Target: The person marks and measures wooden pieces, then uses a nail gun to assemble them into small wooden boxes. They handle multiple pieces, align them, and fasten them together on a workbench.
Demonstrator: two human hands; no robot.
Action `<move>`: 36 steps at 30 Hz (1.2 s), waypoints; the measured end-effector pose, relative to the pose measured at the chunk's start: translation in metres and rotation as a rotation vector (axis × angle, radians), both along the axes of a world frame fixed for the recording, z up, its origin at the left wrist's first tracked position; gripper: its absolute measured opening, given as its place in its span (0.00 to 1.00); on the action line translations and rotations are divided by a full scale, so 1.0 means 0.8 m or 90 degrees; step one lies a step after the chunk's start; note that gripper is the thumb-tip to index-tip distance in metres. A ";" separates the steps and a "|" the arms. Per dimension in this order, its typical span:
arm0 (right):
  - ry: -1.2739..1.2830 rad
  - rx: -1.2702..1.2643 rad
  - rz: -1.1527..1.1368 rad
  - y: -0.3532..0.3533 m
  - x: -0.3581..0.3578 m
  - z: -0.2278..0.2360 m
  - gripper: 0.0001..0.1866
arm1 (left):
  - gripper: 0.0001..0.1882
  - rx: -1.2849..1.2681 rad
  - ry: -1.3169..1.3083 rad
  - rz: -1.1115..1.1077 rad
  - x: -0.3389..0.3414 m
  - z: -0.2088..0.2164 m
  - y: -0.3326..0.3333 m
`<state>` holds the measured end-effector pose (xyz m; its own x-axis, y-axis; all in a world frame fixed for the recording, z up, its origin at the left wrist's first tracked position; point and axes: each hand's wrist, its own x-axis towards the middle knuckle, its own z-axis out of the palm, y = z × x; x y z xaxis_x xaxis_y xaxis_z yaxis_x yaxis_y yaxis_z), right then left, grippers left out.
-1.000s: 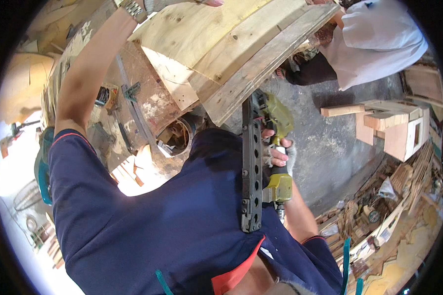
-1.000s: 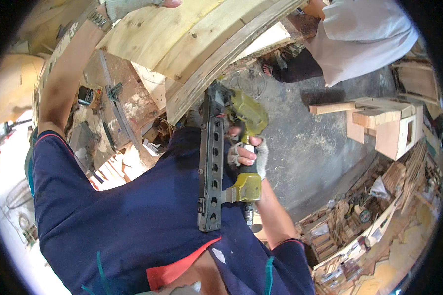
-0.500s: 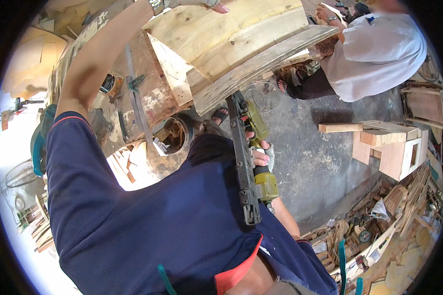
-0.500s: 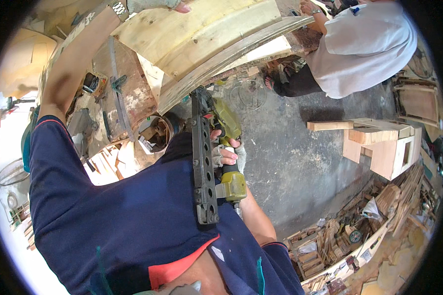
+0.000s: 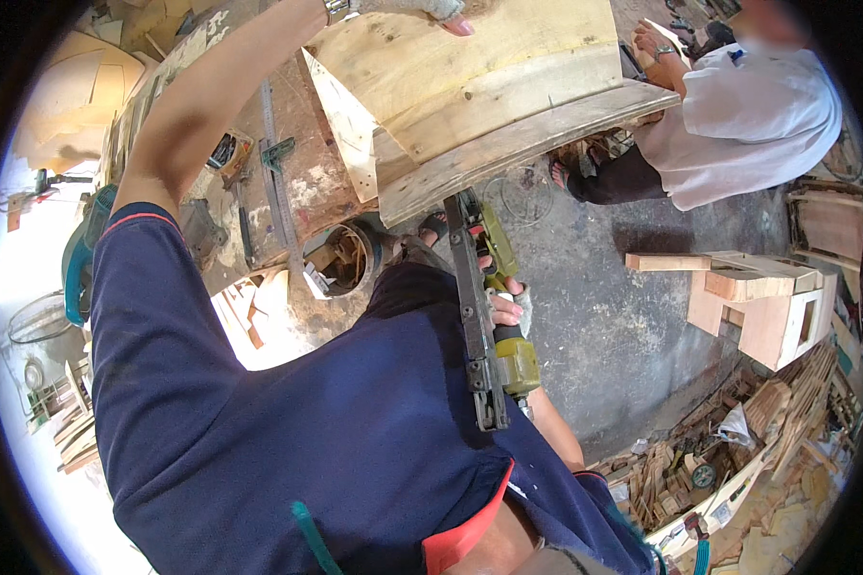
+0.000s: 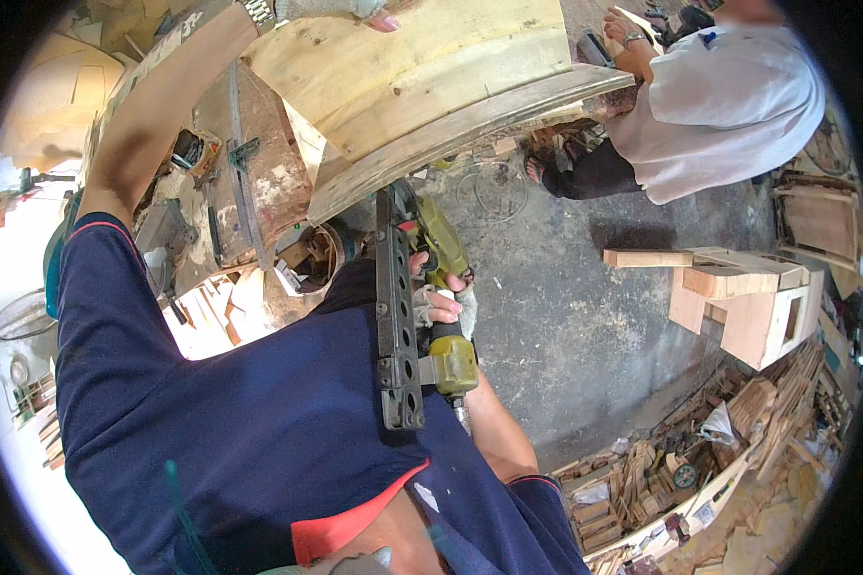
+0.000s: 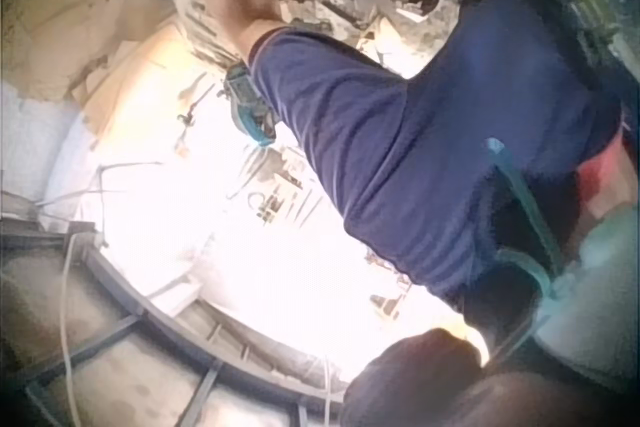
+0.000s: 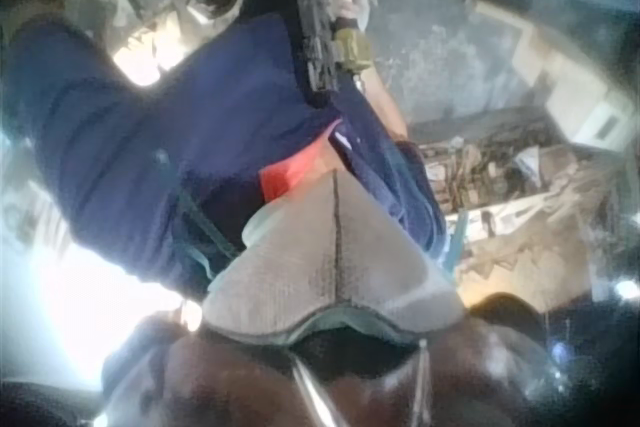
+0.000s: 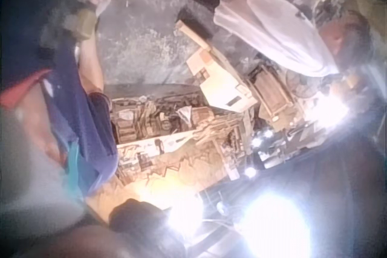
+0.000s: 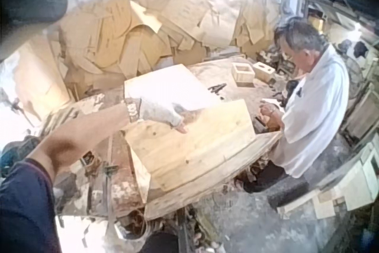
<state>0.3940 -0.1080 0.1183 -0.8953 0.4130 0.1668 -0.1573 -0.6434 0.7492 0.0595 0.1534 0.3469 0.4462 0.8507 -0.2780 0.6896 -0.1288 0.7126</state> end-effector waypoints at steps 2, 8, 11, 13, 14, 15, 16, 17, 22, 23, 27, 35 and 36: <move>-0.010 -0.002 -0.007 -0.001 -0.001 0.006 0.23 | 0.27 0.005 0.000 0.000 0.001 0.000 -0.001; -0.002 -0.049 -0.013 -0.011 -0.007 0.008 0.24 | 0.26 0.009 -0.013 -0.015 0.003 -0.005 -0.001; -0.007 -0.061 -0.020 -0.018 -0.009 0.012 0.24 | 0.25 0.013 -0.012 -0.016 0.001 -0.006 -0.003; 0.009 -0.067 -0.022 -0.018 -0.015 0.016 0.23 | 0.24 0.021 -0.014 -0.018 0.002 -0.006 -0.001; 0.027 -0.071 -0.021 -0.018 -0.018 0.017 0.23 | 0.24 0.023 -0.015 -0.017 0.003 -0.006 0.000; 0.035 -0.074 -0.021 -0.019 -0.020 0.017 0.23 | 0.24 0.026 -0.017 -0.020 0.003 -0.006 0.002; 0.042 -0.077 -0.021 -0.020 -0.021 0.017 0.23 | 0.24 0.026 -0.018 -0.021 0.004 -0.007 0.002; 0.040 -0.078 -0.022 -0.020 -0.020 0.017 0.23 | 0.24 0.029 -0.020 -0.023 0.004 -0.006 0.002; -0.018 -0.096 -0.040 -0.020 -0.016 0.018 0.32 | 0.22 0.038 -0.023 -0.024 0.003 -0.005 0.000; -0.033 -0.120 -0.055 -0.022 -0.015 0.014 0.41 | 0.22 0.040 -0.027 -0.024 0.003 -0.004 -0.001; -0.049 -0.148 -0.072 -0.024 -0.009 0.000 0.50 | 0.21 0.050 -0.039 -0.024 0.005 -0.006 0.001; -0.080 -0.122 -0.038 -0.019 0.005 0.003 0.51 | 0.19 0.069 -0.076 -0.013 0.005 -0.018 -0.003; -0.079 -0.120 -0.037 -0.018 0.005 0.003 0.51 | 0.19 0.070 -0.079 -0.013 0.005 -0.018 -0.002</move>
<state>0.3982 -0.1222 0.1209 -0.8780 0.4778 -0.0287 -0.2889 -0.4811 0.8277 0.0638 0.1516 0.3327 0.4892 0.8632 -0.1245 0.5930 -0.2245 0.7733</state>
